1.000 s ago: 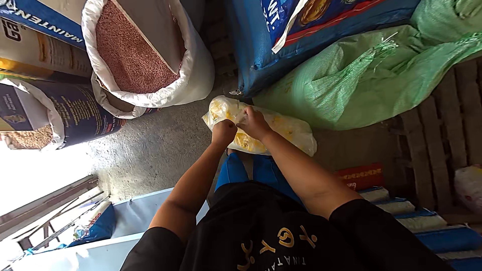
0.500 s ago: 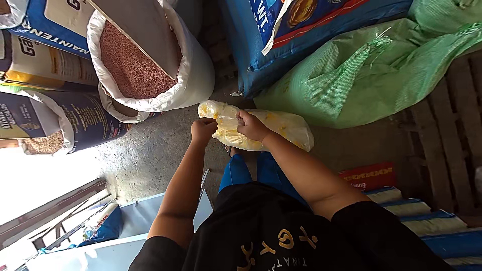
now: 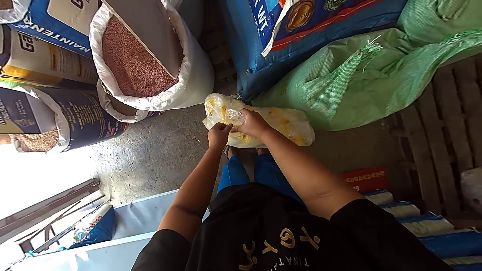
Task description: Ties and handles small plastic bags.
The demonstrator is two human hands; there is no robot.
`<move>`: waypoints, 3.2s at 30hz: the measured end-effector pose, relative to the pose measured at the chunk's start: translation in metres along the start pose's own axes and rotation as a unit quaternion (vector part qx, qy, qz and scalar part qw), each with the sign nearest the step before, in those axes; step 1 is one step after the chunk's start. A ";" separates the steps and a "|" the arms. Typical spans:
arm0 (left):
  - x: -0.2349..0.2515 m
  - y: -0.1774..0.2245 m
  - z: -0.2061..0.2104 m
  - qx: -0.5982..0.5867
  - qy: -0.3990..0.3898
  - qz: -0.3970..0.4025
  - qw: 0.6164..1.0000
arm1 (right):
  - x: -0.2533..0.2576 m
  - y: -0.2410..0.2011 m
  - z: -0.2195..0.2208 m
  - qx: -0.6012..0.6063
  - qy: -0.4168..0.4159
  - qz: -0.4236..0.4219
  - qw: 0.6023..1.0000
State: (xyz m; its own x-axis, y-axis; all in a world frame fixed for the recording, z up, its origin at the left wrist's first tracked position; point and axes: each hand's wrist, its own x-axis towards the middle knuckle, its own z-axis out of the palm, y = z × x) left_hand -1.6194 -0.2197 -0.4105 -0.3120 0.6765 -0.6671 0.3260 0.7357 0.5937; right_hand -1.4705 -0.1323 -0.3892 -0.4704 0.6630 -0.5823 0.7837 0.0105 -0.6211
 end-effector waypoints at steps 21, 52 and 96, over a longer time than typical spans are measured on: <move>-0.051 -0.012 -0.046 0.168 -0.077 0.207 0.961 | 0.002 0.027 0.008 -0.066 -0.050 -0.017 0.996; -0.056 0.061 -0.110 0.021 -0.217 0.091 0.972 | -0.052 -0.002 0.032 0.022 -0.052 -0.062 0.996; 0.026 0.002 -0.174 0.149 -0.087 -0.051 0.984 | -0.112 0.007 0.012 -0.170 -0.265 -0.261 0.913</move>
State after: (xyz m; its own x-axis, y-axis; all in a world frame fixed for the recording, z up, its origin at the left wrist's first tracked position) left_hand -1.7822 -0.1954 -0.3486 -0.2078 0.5645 -0.7988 0.5553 0.7404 0.3787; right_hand -1.4172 -0.2150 -0.3346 -0.8755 0.0475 -0.4808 0.4342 0.5137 -0.7400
